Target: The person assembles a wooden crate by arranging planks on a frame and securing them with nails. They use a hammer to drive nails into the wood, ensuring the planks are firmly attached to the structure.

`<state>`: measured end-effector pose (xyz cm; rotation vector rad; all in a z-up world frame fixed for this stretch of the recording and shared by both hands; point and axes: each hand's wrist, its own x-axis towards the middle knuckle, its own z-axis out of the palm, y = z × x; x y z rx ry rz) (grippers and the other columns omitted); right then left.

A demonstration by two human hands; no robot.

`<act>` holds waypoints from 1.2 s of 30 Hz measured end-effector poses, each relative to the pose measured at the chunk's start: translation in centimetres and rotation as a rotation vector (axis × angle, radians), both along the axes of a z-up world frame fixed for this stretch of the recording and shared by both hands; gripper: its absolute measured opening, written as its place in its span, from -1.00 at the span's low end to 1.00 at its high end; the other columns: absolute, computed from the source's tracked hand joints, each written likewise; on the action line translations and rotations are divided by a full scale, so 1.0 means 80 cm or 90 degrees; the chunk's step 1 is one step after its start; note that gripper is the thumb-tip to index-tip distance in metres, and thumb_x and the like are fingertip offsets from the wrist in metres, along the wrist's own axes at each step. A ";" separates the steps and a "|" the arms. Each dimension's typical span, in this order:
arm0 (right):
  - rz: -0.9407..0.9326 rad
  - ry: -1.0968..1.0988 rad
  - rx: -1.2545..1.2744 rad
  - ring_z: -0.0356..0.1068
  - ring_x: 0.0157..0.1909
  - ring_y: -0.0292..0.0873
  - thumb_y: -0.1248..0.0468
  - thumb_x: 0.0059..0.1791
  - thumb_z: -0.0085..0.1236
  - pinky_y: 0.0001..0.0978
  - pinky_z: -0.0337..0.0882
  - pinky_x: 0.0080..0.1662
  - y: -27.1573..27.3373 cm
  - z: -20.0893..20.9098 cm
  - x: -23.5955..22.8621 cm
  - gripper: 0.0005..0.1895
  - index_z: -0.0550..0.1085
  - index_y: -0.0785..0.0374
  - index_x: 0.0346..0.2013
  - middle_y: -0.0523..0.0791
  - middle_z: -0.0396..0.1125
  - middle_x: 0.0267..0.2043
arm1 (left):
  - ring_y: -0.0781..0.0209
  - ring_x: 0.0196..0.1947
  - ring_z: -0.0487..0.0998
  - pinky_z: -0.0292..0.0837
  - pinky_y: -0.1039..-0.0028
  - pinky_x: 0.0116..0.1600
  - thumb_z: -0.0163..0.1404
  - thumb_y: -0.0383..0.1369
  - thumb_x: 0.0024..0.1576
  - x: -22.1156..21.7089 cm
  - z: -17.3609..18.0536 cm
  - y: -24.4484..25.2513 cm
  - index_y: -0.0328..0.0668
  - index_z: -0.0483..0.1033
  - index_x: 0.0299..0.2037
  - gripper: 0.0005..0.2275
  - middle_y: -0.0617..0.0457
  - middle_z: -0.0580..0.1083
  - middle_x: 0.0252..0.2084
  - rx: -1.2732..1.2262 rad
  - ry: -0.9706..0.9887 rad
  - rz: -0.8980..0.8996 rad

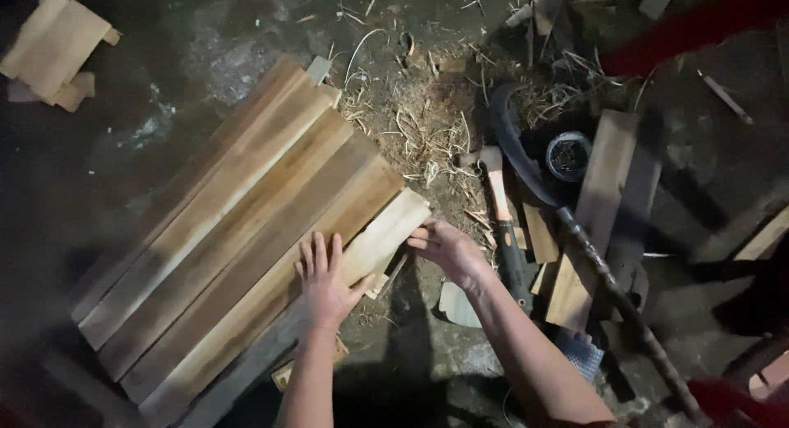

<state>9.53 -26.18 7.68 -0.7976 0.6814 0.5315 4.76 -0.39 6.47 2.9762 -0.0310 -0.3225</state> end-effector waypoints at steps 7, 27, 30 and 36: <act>-0.036 0.002 -0.191 0.58 -0.22 0.07 0.22 0.10 0.13 -0.04 0.57 -0.09 0.001 -0.062 0.006 -0.82 0.47 0.26 -0.10 0.02 0.46 -0.23 | -0.40 0.49 0.08 0.19 -0.22 0.37 0.09 0.30 -0.09 0.000 -0.008 -0.005 0.05 0.04 0.53 -0.01 -0.21 -0.03 0.58 0.044 -0.002 -0.007; 0.119 -0.158 -0.201 0.38 -0.76 -0.20 0.18 0.14 0.02 -0.47 0.39 -0.62 0.000 -0.091 0.011 -0.78 0.52 0.25 -0.19 0.00 0.41 -0.65 | -0.42 0.46 0.13 0.25 -0.19 0.34 0.07 0.33 -0.11 0.002 -0.009 -0.002 0.02 0.06 0.53 0.01 -0.26 0.02 0.55 0.052 -0.030 -0.028; 0.218 -0.185 -0.443 0.46 -0.71 -0.10 0.23 0.12 0.06 -0.37 0.42 -0.59 -0.014 -0.054 0.016 -0.81 0.59 0.24 -0.15 0.05 0.48 -0.60 | -0.44 0.47 0.11 0.27 -0.21 0.33 0.07 0.31 -0.08 -0.001 -0.013 -0.003 -0.01 0.07 0.52 -0.01 -0.29 0.01 0.55 0.063 -0.018 -0.029; 0.296 -0.457 -0.816 0.27 0.34 0.14 0.07 0.17 -0.03 -0.06 0.29 0.34 0.030 -0.053 0.063 -0.57 0.41 0.14 0.30 0.07 0.29 0.29 | -0.50 0.48 0.04 0.26 -0.22 0.33 0.09 0.28 -0.07 -0.006 -0.033 -0.006 -0.02 0.03 0.53 -0.01 -0.33 -0.04 0.56 0.078 -0.017 -0.027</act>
